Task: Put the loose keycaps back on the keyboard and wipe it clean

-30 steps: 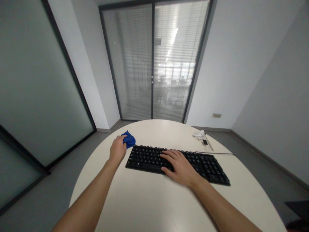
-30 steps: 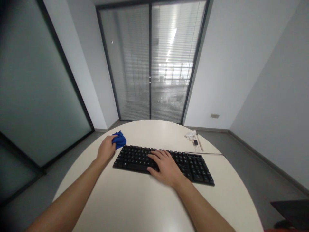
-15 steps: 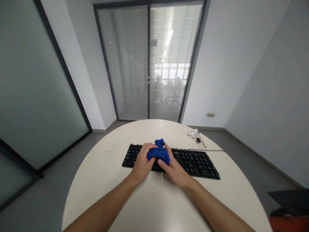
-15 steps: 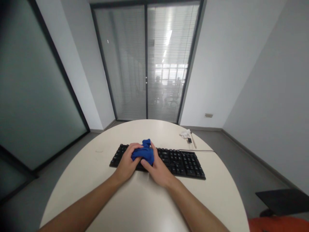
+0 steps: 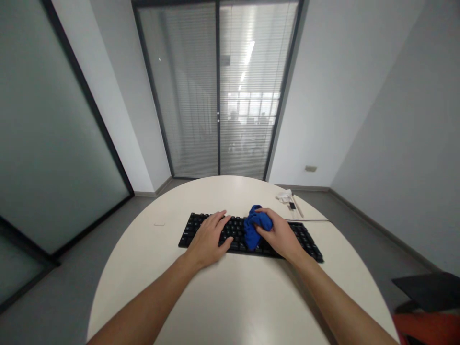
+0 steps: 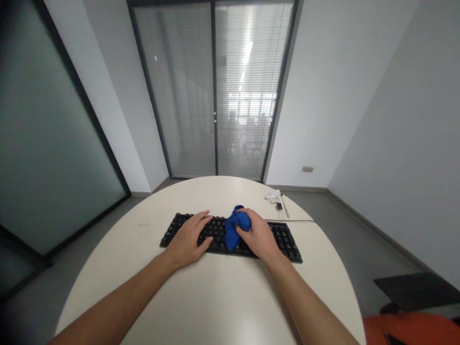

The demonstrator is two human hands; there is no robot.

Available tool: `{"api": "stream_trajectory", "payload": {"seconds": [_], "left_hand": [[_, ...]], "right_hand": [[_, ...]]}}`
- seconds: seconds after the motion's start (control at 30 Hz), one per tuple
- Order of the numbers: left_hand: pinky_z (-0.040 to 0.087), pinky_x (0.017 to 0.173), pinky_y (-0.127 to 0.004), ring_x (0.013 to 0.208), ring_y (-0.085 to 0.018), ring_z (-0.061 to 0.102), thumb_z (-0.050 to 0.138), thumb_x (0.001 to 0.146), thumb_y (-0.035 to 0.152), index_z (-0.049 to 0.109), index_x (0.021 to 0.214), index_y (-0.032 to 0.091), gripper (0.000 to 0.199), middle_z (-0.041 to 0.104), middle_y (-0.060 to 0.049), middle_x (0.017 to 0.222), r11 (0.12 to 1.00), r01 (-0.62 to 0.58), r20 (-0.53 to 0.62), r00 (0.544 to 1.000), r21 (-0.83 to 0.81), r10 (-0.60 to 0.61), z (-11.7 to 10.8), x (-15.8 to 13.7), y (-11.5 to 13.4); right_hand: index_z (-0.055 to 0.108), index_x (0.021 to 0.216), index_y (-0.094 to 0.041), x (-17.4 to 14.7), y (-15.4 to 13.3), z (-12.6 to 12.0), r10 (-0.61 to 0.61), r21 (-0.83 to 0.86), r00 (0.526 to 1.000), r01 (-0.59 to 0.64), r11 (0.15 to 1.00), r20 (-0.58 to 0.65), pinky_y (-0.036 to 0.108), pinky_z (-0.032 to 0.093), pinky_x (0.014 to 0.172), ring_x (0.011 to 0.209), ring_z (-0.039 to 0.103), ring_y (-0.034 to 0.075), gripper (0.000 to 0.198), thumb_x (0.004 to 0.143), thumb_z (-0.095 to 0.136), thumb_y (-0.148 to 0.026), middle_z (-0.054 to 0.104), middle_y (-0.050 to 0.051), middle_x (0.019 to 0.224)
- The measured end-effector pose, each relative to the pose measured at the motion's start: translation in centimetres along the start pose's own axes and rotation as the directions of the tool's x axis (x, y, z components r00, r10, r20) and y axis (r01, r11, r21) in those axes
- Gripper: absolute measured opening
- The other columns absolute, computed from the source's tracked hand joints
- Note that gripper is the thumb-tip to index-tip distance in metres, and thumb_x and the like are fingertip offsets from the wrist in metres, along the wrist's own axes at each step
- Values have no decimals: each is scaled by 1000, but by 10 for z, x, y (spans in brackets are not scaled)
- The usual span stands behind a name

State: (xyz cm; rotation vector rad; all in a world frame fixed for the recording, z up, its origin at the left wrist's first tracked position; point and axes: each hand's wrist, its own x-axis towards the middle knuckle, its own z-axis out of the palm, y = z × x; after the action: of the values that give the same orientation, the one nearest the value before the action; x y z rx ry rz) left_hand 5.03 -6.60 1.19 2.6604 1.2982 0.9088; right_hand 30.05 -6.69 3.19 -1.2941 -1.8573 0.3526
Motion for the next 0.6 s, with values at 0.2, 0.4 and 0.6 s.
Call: {"api": "stream_trajectory", "payload": {"seconds": [0.2, 0.4, 0.6], "left_hand": [[26, 121, -52, 146, -32, 32, 53, 94, 41, 44, 147, 19, 58, 39, -12, 157, 992, 19, 122, 992, 122, -34, 13, -5, -4], [25, 121, -54, 147, -32, 30, 51, 96, 43, 45, 147, 19, 57, 38, -11, 158, 991, 20, 149, 988, 131, -39, 12, -4, -3], [24, 121, -53, 148, -31, 29, 50, 96, 44, 46, 147, 21, 56, 38, -10, 158, 994, 22, 133, 990, 112, -37, 13, -5, -5]], "right_hand": [[54, 138, -21, -10, -8, 20, -150, -216, 970, 191, 958, 194, 53, 31, 115, 132, 48, 32, 59, 85, 65, -46, 53, 14, 144], [67, 108, -20, -2, -20, 17, -140, -244, 954, 207, 947, 265, 39, 46, 97, 105, 63, 26, 28, 82, 61, -28, 71, 9, 110], [66, 91, -21, 5, -4, -6, 51, -333, 980, 16, 943, 192, 34, 48, 79, 86, 65, 25, 15, 79, 58, -25, 71, 6, 91]]}}
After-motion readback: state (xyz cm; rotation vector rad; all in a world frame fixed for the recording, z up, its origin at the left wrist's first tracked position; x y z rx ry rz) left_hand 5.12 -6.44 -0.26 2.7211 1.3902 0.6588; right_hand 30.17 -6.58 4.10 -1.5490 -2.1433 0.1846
